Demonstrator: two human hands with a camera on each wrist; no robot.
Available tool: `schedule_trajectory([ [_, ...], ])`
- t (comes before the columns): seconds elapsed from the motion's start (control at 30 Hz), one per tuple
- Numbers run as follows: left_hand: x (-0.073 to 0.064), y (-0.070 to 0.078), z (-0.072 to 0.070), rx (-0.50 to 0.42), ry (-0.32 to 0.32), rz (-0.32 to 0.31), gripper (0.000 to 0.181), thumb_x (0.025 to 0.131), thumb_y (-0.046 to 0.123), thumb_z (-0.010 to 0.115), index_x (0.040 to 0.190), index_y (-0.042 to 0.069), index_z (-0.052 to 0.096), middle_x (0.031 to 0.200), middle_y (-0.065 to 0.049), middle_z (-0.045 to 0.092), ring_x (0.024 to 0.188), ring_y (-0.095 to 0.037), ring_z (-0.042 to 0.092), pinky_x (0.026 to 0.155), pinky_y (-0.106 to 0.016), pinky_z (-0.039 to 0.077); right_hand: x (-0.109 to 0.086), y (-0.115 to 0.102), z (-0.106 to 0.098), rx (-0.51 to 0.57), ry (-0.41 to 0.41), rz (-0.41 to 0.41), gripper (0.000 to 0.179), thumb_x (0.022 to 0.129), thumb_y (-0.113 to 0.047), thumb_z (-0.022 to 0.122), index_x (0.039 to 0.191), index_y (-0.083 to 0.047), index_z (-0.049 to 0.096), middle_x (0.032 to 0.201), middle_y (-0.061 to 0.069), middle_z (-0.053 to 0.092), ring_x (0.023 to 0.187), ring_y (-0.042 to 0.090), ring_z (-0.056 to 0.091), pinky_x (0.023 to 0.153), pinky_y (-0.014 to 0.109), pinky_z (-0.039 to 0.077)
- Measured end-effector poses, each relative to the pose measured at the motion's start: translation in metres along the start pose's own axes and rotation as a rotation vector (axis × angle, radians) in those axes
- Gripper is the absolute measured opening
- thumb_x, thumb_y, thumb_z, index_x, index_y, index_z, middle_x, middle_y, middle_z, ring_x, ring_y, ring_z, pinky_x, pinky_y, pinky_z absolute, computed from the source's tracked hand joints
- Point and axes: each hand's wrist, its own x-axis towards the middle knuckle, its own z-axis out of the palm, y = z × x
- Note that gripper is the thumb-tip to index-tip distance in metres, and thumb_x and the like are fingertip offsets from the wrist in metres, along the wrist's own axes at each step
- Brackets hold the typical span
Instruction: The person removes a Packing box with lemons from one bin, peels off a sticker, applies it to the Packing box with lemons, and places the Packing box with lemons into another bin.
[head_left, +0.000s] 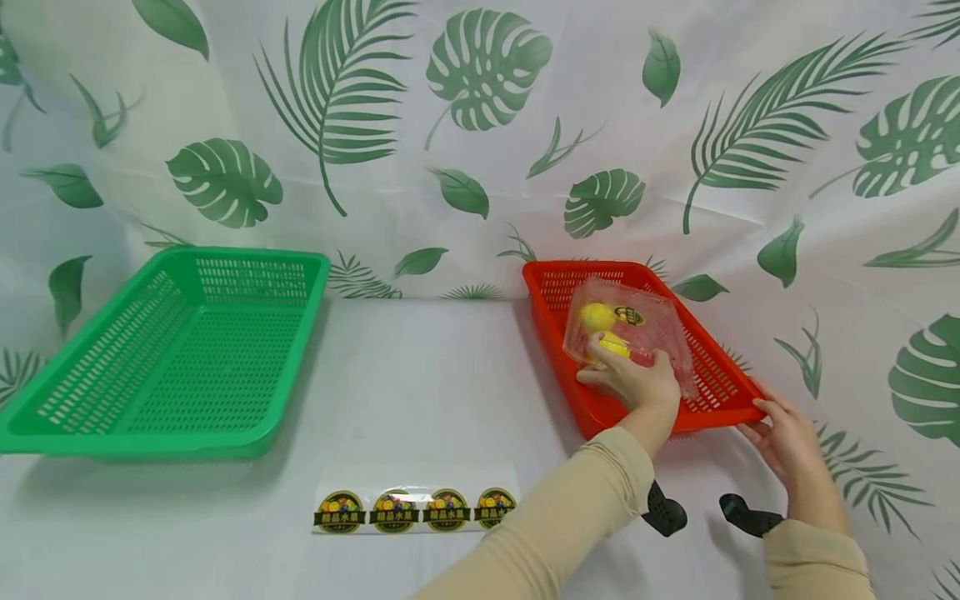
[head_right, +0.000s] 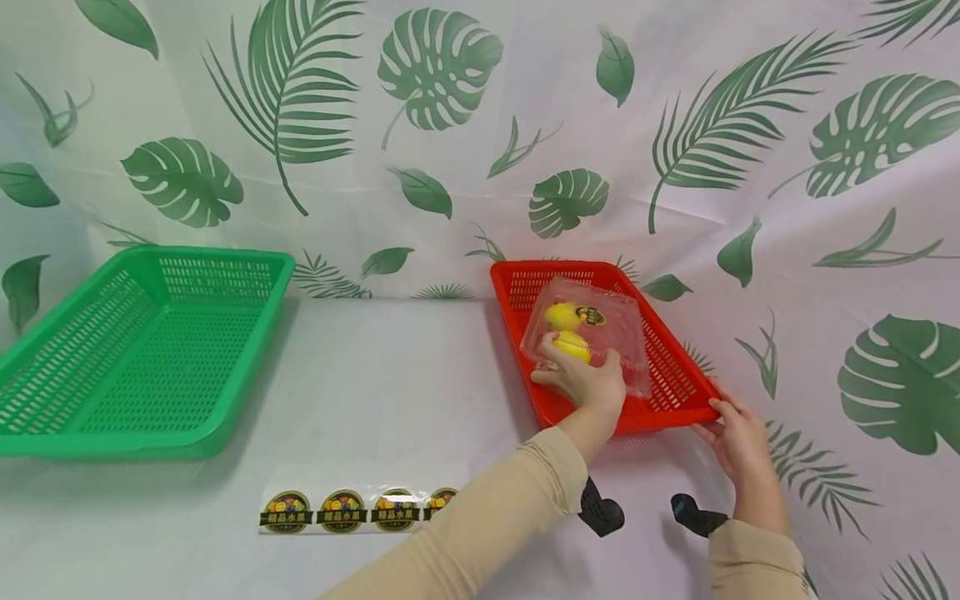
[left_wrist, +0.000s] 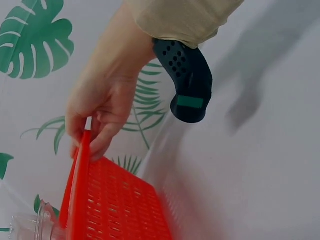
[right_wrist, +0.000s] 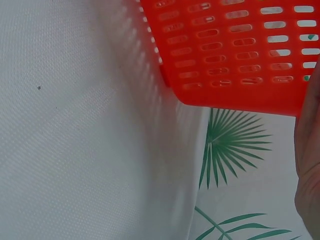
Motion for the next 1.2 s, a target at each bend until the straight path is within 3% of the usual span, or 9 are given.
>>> schedule_trajectory([
  [0.2,0.002,0.000,0.000,0.018,0.008,0.006,0.070,0.068,0.002,0.077,0.121,0.020,0.036,0.134,-0.021,0.017,0.116,-0.043,0.031,0.070,-0.045,0.053,0.003,0.001,0.006,-0.035,0.011,0.034,0.051,0.089,-0.032,0.058,0.137,-0.032,0.040,0.138,-0.001,0.029,0.086,0.013,0.062,0.076,0.032,0.052],
  [0.3,0.002,-0.001,0.001,0.026,-0.006,0.007,0.069,0.068,0.002,0.077,0.120,0.021,0.036,0.134,-0.020,0.018,0.115,-0.042,0.032,0.067,-0.042,0.054,0.003,0.003,0.004,0.004,0.011,0.024,0.052,0.088,-0.031,0.059,0.137,-0.030,0.041,0.141,0.002,0.022,0.083,0.013,0.063,0.073,0.031,0.053],
  [0.43,0.001,-0.002,0.000,0.043,-0.030,0.009,0.069,0.067,-0.002,0.077,0.117,0.024,0.037,0.130,-0.018,0.022,0.110,-0.040,0.038,0.062,-0.038,0.055,-0.002,-0.002,0.005,-0.001,0.027,0.026,0.049,0.089,-0.030,0.059,0.136,-0.031,0.043,0.137,-0.001,0.030,0.083,0.013,0.062,0.072,0.031,0.053],
  [0.57,0.001,-0.001,-0.003,0.074,-0.045,0.006,0.069,0.065,-0.005,0.075,0.114,0.026,0.038,0.121,-0.014,0.027,0.100,-0.035,0.044,0.061,-0.037,0.055,-0.015,-0.012,0.021,-0.048,0.033,0.040,0.044,0.091,-0.029,0.055,0.133,-0.033,0.045,0.125,-0.008,0.043,0.085,0.012,0.060,0.075,0.030,0.053],
  [0.77,-0.003,0.003,-0.008,0.203,-0.152,-0.126,0.065,0.067,-0.001,0.072,0.114,0.025,0.035,0.132,-0.020,0.024,0.099,-0.037,0.046,0.071,-0.047,0.052,-0.029,-0.020,0.035,-0.006,0.003,0.019,0.040,0.092,-0.023,0.055,0.130,-0.031,0.050,0.128,-0.003,0.039,0.079,0.011,0.062,0.070,0.027,0.053],
  [0.87,-0.003,0.005,-0.009,0.254,-0.183,-0.183,0.064,0.068,0.000,0.070,0.114,0.026,0.035,0.136,-0.021,0.021,0.100,-0.038,0.045,0.075,-0.051,0.050,-0.025,-0.017,0.032,-0.014,0.004,0.020,0.039,0.092,-0.024,0.055,0.130,-0.031,0.050,0.126,-0.006,0.043,0.080,0.011,0.062,0.070,0.027,0.053],
  [0.97,0.000,0.006,-0.010,0.268,-0.178,-0.195,0.062,0.066,-0.002,0.069,0.112,0.025,0.036,0.131,-0.019,0.026,0.097,-0.037,0.046,0.076,-0.048,0.049,-0.014,-0.011,0.019,-0.009,-0.012,0.011,0.037,0.092,-0.025,0.055,0.128,-0.031,0.052,0.115,-0.011,0.050,0.081,0.012,0.063,0.072,0.029,0.053],
  [1.1,0.004,0.010,-0.013,0.313,-0.214,-0.240,0.064,0.064,-0.003,0.068,0.114,0.024,0.038,0.125,-0.016,0.031,0.102,-0.036,0.042,0.079,-0.049,0.048,-0.001,-0.004,0.005,0.037,-0.023,0.008,0.043,0.090,-0.025,0.058,0.132,-0.029,0.049,0.124,-0.004,0.041,0.081,0.014,0.063,0.071,0.031,0.053],
  [1.2,0.006,0.013,-0.014,0.396,-0.285,-0.306,0.069,0.065,0.000,0.068,0.122,0.023,0.036,0.127,-0.015,0.032,0.112,-0.036,0.037,0.083,-0.051,0.046,0.001,-0.002,0.003,0.043,-0.004,0.015,0.049,0.089,-0.027,0.060,0.135,-0.029,0.045,0.136,0.002,0.029,0.080,0.014,0.064,0.069,0.031,0.054],
])
